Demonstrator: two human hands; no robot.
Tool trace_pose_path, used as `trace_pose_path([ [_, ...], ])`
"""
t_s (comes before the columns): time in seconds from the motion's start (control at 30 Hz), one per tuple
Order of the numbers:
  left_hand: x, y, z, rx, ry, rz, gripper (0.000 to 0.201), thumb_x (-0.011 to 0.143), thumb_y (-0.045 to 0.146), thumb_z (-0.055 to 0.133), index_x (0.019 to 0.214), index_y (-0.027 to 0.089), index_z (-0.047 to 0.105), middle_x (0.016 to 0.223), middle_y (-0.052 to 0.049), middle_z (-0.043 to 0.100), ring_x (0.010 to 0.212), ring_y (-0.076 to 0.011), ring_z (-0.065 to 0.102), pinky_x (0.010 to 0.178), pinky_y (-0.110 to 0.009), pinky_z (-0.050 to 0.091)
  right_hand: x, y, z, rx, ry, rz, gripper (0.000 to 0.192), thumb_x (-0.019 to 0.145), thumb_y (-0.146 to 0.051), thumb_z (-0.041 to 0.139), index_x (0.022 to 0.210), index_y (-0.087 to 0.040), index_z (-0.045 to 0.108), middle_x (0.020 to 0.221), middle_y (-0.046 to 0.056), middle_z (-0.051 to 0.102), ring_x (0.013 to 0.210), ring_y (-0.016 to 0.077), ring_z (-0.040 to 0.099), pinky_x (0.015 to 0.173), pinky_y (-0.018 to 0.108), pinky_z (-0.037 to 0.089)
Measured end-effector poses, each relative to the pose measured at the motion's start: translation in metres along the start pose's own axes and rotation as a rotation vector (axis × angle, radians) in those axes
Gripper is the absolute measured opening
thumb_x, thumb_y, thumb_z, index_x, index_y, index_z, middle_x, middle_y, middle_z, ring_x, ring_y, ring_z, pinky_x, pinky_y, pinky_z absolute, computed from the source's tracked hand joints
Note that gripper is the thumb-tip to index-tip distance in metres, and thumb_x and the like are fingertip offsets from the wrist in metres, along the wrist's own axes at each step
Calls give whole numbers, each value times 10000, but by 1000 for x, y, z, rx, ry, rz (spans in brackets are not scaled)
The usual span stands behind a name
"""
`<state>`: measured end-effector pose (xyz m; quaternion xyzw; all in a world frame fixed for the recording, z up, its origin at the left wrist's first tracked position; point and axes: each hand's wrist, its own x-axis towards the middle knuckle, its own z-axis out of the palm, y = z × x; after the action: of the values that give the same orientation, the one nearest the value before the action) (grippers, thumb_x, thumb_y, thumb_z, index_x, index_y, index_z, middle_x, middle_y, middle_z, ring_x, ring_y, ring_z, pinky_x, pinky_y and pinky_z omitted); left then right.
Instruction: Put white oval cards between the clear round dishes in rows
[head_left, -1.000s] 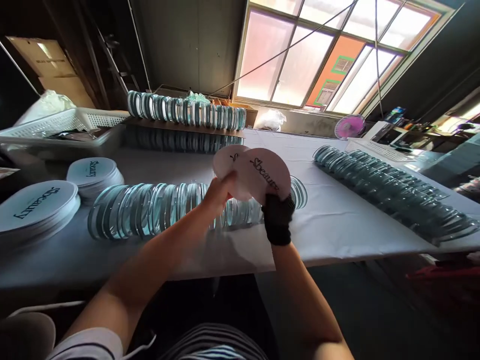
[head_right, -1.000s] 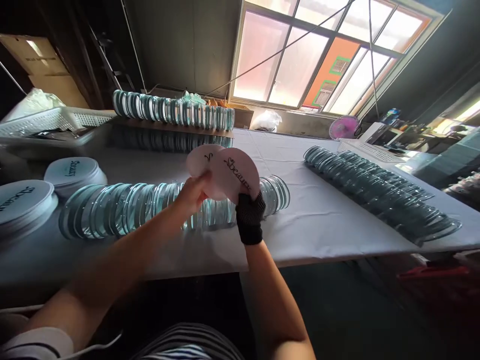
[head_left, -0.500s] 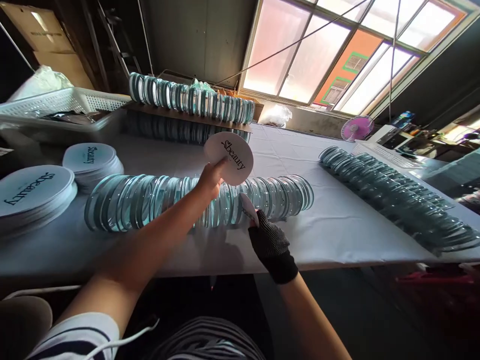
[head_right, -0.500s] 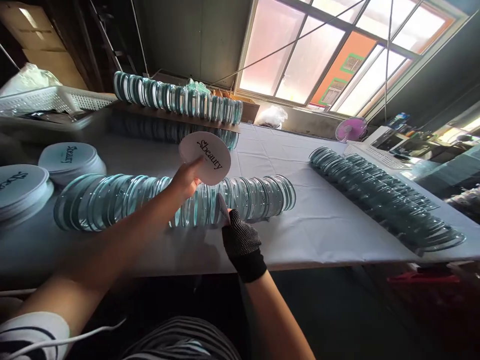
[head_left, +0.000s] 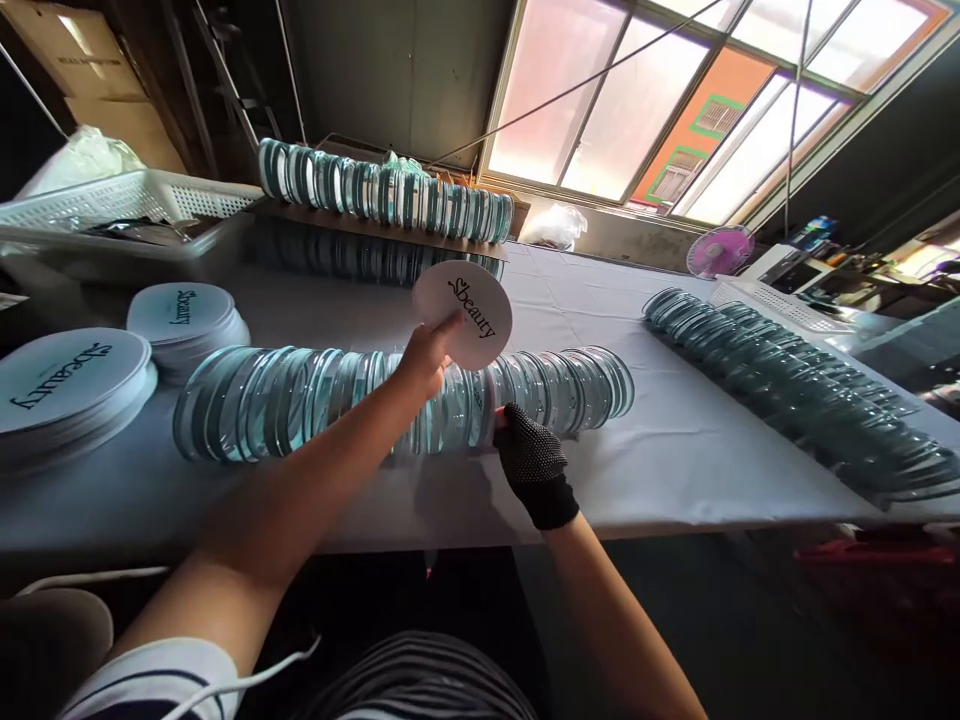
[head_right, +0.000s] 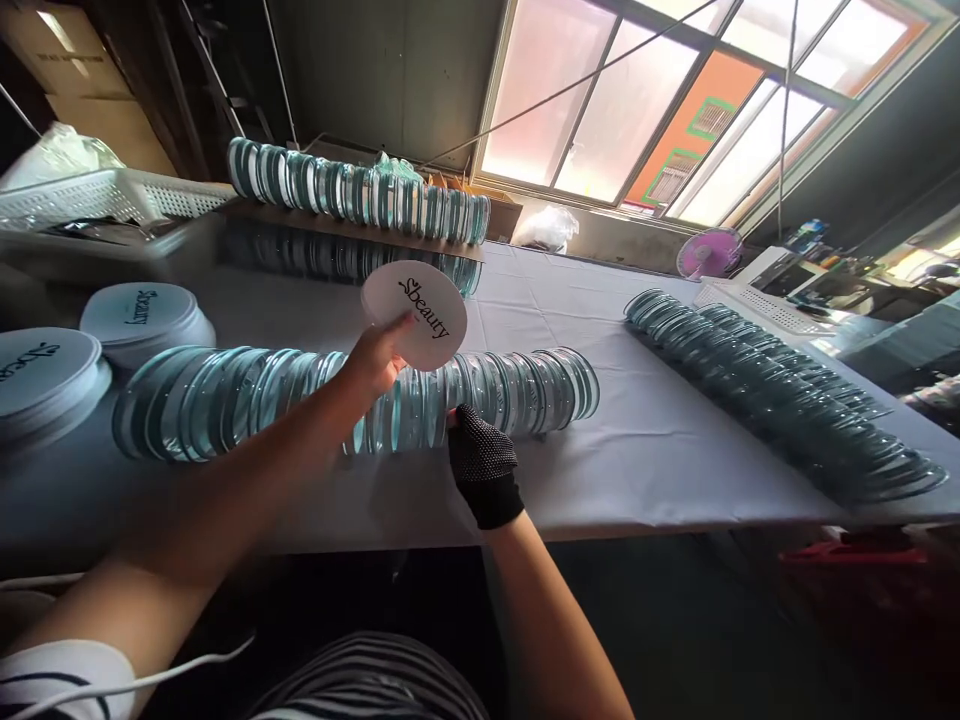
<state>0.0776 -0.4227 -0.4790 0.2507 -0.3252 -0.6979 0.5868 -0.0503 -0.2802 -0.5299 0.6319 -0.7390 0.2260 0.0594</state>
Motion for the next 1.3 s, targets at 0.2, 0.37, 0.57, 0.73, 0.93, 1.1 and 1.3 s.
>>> trace_pose_path([
  [0.2,0,-1,-1,1,-27,26,579,592,317,849,1129,194,670,1186,-105,698,1227,-315,556,1020,-467,445,3,5,6,210,88,-6,374,1008,-373,331,1067,-190,652,868,54,721,760,159,661,653,231,412],
  [0.37,3,-3,-2,-5,-41,29,545,584,329,851,1084,194,681,1158,-99,707,1227,-314,557,1024,-462,441,7,0,9,295,-39,86,328,966,-373,373,999,-176,633,874,111,700,778,189,652,648,249,401],
  [0.57,-2,-6,1,43,-42,59,548,590,355,846,1085,184,685,1087,-99,726,1182,-314,583,994,-451,447,11,5,5,1021,-623,250,314,850,-444,437,1045,-208,506,700,7,649,409,104,433,420,224,317],
  [0.73,-6,-13,6,147,-52,109,483,597,388,832,1001,152,711,1027,-102,736,1141,-326,596,956,-425,452,26,-2,-7,1539,-847,628,273,857,-478,472,785,-216,448,566,-51,522,373,68,312,355,199,209],
  [0.93,-5,-13,4,156,-24,131,510,588,407,832,1018,163,707,1031,-86,738,1096,-304,616,903,-396,479,37,3,-23,1190,-1078,519,480,869,-599,504,615,-216,366,437,-74,376,336,61,277,337,202,190],
  [1.1,-1,-14,4,148,-11,147,470,587,423,835,955,159,709,1012,-97,737,1099,-315,613,890,-407,490,49,8,-52,496,-421,67,306,856,-462,589,798,-166,638,629,57,639,541,157,581,509,263,449],
  [1.3,-16,-9,8,101,-27,188,450,588,414,838,935,157,709,957,-95,735,1056,-313,636,888,-410,497,82,1,-44,344,402,-118,598,920,-422,454,1455,-164,389,1422,160,504,1265,252,522,1023,433,465],
])
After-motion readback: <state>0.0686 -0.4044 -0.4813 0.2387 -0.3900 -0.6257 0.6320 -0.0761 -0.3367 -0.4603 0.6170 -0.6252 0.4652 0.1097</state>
